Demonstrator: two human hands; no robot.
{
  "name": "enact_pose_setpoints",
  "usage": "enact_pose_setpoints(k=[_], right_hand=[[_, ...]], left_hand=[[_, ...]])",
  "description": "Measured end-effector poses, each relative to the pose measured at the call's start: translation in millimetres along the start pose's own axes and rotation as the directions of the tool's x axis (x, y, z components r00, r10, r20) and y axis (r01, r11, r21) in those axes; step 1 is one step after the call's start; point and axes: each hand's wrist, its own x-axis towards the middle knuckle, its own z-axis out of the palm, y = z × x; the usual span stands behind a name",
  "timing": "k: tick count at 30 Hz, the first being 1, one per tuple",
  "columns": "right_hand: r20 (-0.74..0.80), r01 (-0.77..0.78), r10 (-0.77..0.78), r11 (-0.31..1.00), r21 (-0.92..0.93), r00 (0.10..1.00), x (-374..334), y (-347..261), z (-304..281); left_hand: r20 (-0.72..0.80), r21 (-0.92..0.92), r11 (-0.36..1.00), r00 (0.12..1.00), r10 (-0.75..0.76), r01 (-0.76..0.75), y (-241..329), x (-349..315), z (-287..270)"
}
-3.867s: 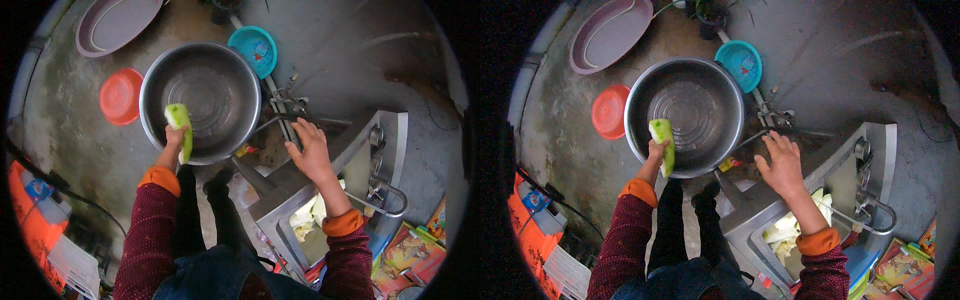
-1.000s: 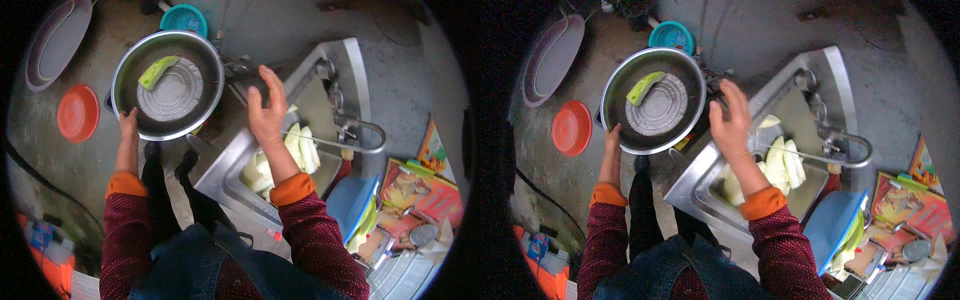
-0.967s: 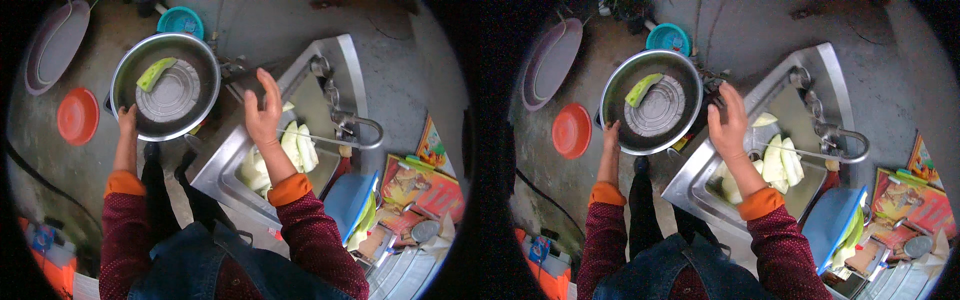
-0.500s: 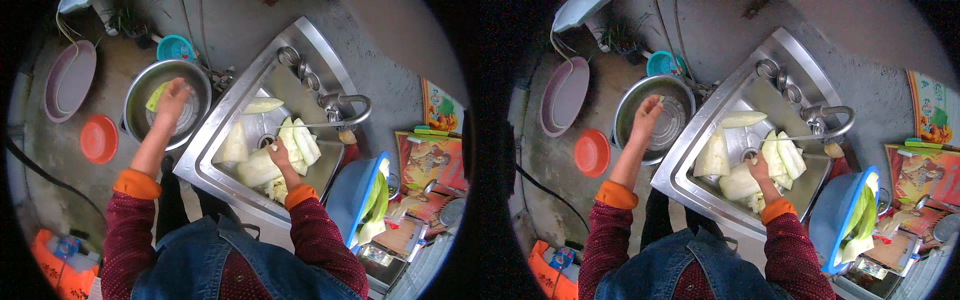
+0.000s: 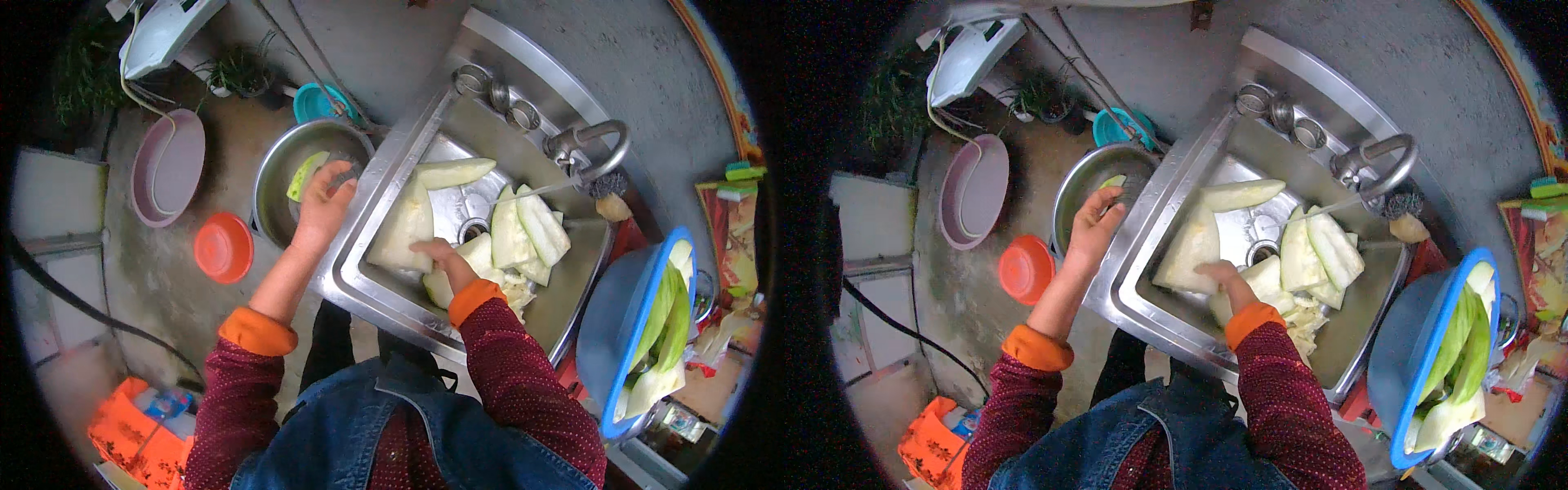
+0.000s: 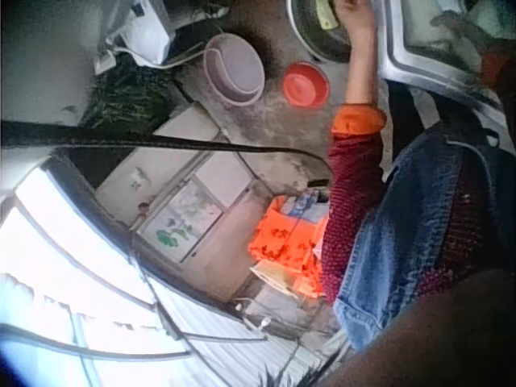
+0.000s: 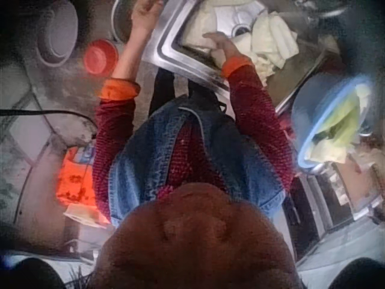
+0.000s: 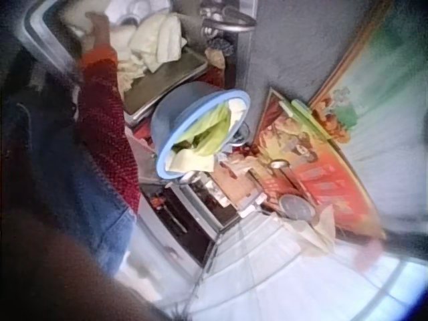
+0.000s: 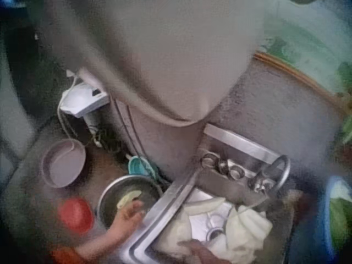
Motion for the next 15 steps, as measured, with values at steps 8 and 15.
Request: enact_pose_setpoints(k=[8,15], right_hand=[[-0.118,0.033,-0.021,0.994,0.102,0.993,1,-1,9],[-0.185,0.185,-0.148,0.961,0.205,0.972,-90,-49,-35]], left_hand=[[0.311,-0.113,0.981,0.943,-0.117,0.159,-6,-16,73],[0.238,0.226,0.911,0.888,-0.394,0.344,-69,14,130]])
